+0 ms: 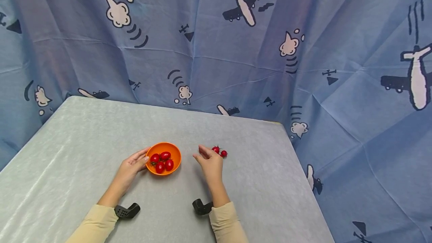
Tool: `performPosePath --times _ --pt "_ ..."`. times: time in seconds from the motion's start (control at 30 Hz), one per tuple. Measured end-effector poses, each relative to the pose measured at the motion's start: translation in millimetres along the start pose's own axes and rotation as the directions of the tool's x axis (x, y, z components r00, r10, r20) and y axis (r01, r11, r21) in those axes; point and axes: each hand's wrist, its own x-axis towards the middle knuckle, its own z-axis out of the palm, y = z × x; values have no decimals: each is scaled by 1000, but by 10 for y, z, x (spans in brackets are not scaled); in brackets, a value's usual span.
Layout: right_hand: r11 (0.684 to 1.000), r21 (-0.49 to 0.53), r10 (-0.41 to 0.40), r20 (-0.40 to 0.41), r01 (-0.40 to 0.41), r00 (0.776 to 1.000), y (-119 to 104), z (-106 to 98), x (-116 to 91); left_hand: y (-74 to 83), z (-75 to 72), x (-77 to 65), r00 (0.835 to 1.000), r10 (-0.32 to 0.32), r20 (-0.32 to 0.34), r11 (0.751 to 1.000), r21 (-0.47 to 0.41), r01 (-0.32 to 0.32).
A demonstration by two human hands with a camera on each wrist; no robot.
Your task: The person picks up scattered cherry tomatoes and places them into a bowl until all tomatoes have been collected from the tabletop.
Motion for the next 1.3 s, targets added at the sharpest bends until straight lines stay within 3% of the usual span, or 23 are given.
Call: performPosePath --times 0.77,1.3 --pt "995 -52 81 -155 -90 985 271 -465 155 6 10 -11 1000 -1 -11 1000 6 1" --pt "991 -42 116 -210 -127 971 421 -564 293 7 12 -9 1000 6 5 1000 6 -6"
